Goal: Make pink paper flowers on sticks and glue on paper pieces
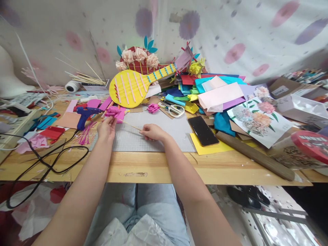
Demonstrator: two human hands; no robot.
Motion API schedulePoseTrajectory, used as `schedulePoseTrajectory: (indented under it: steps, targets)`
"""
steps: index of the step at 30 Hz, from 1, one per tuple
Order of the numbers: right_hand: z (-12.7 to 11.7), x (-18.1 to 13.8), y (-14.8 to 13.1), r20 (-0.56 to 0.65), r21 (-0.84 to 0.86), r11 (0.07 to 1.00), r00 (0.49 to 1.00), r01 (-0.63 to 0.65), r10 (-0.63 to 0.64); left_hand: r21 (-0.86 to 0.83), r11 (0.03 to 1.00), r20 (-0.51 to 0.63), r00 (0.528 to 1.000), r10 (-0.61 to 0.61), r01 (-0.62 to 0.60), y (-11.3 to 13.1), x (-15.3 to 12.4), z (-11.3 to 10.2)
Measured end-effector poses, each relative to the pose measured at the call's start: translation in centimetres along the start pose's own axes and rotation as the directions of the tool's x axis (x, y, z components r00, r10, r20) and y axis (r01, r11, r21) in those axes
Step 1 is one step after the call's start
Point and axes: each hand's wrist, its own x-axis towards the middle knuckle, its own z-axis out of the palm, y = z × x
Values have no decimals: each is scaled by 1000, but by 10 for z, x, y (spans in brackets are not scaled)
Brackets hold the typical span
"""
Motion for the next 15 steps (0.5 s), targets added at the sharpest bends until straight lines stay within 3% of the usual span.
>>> schedulePoseTrajectory:
  steps: [2, 4, 7, 11, 15]
  targets:
    - [-13, -6, 2, -25, 100, 995, 1000, -13, 15, 30, 998, -11, 998, 55, -55, 0, 1, 0]
    - [-23, -10, 3, -136, 229, 973, 991, 14, 17, 117, 977, 17, 984, 175, -176, -1, -3, 1]
    - [-28, -8, 5, -299, 415, 908, 951, 57, 77, 313, 862, 207, 915, 347, -398, -4, -17, 3]
    - [-21, 4, 9, -353, 593, 804, 913, 50, 203, 421, 741, 457, 828, 326, -524, -12, -37, 4]
    - [-10, 14, 8, -344, 680, 733, 897, 33, 279, 339, 816, 544, 805, 235, -467, -25, -43, 6]
